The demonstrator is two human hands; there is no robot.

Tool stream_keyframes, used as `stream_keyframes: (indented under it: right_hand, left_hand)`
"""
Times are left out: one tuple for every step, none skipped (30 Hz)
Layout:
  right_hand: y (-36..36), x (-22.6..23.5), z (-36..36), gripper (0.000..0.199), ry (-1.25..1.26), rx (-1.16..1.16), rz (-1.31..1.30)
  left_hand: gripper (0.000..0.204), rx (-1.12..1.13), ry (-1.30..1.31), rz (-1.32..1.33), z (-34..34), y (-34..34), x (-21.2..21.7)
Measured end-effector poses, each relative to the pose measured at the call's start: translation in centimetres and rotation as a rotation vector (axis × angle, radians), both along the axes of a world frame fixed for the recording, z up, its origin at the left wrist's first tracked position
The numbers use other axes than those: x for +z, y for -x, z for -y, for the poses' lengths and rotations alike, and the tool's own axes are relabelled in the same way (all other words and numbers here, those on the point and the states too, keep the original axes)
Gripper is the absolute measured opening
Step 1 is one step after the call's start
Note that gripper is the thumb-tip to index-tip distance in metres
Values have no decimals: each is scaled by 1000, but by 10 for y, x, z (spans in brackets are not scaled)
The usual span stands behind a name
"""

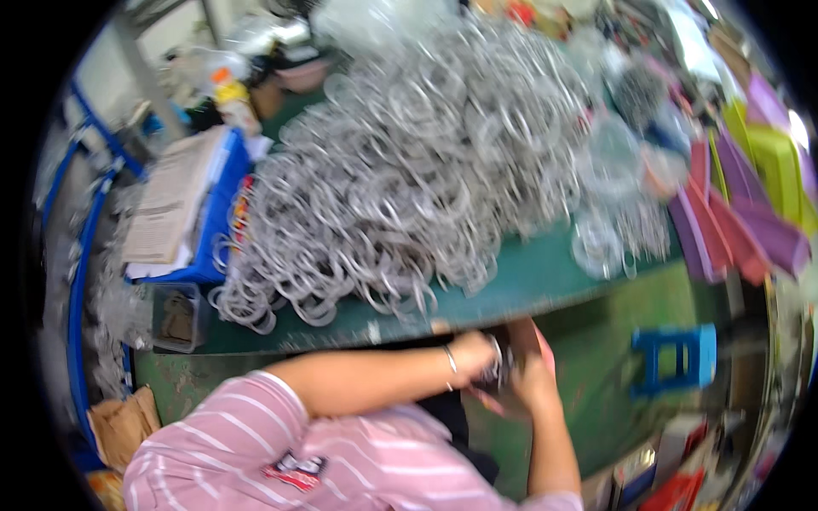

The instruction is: The person picks up grey rubber bands from a large pile on a table, groups them into small bundles by hand, and places the bundles into a brown paper bag.

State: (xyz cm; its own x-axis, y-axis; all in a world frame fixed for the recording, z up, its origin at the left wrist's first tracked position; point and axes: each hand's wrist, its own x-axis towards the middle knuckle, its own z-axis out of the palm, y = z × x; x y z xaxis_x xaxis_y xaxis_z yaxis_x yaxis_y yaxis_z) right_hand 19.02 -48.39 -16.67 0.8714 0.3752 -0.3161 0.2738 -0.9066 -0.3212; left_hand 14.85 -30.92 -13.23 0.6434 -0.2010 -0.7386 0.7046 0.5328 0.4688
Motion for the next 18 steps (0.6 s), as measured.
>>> stream_keyframes:
  right_hand:
    - [-3,-10,0,37,-39,60,5]
    - [1,-11,9,42,-62,75,11]
    - [3,-12,15,48,-71,97,33]
    - [9,14,6,46,-46,90,-1]
    - [7,0,23,40,-62,243,232]
    - [3,8,14,37,-90,172,179]
    - [8,22,7,33,-109,92,107]
    - [8,34,-6,30,-200,87,133]
    - [10,46,-16,26,-285,71,155]
    - [12,57,-27,23,-369,57,171]
    - [16,68,-39,20,-461,95,217]
    - [19,80,-53,17,-555,129,259]
    - [22,90,-69,14,-650,159,298]
    - [26,101,-83,8,-714,258,380]
    - [31,112,-98,7,-751,319,366]
    - [36,123,-114,5,-787,380,340]
    - [40,129,-130,7,-808,500,379]
    - [44,136,-146,8,-831,615,393]
  left_hand:
    - [5,-51,-102,62,8,-4,-18]
    - [8,-164,-223,143,20,-6,-35]
    - [12,-267,-349,224,27,-8,-53]
    - [15,-326,-419,285,29,-7,-65]
    - [19,-383,-468,350,31,-5,-73]
    - [23,-377,-444,385,26,-1,-79]
    - [10,-356,-360,435,21,5,-81]
    - [6,-263,-242,397,13,9,-81]
    - [10,-231,-259,456,-3,21,-56]
    - [13,-240,-280,537,-20,32,-39]
    - [17,-248,-298,613,-37,44,-26]
    - [18,-257,-364,709,-54,56,-16]
    - [19,-269,-429,803,-71,68,-6]
    - [20,-283,-478,894,-86,83,5]
    - [19,-271,-457,893,-103,99,23]
    - [20,-206,-387,847,-121,118,36]
    - [17,-120,-456,855,-139,136,48]
    - [14,-14,-689,882,-154,154,51]
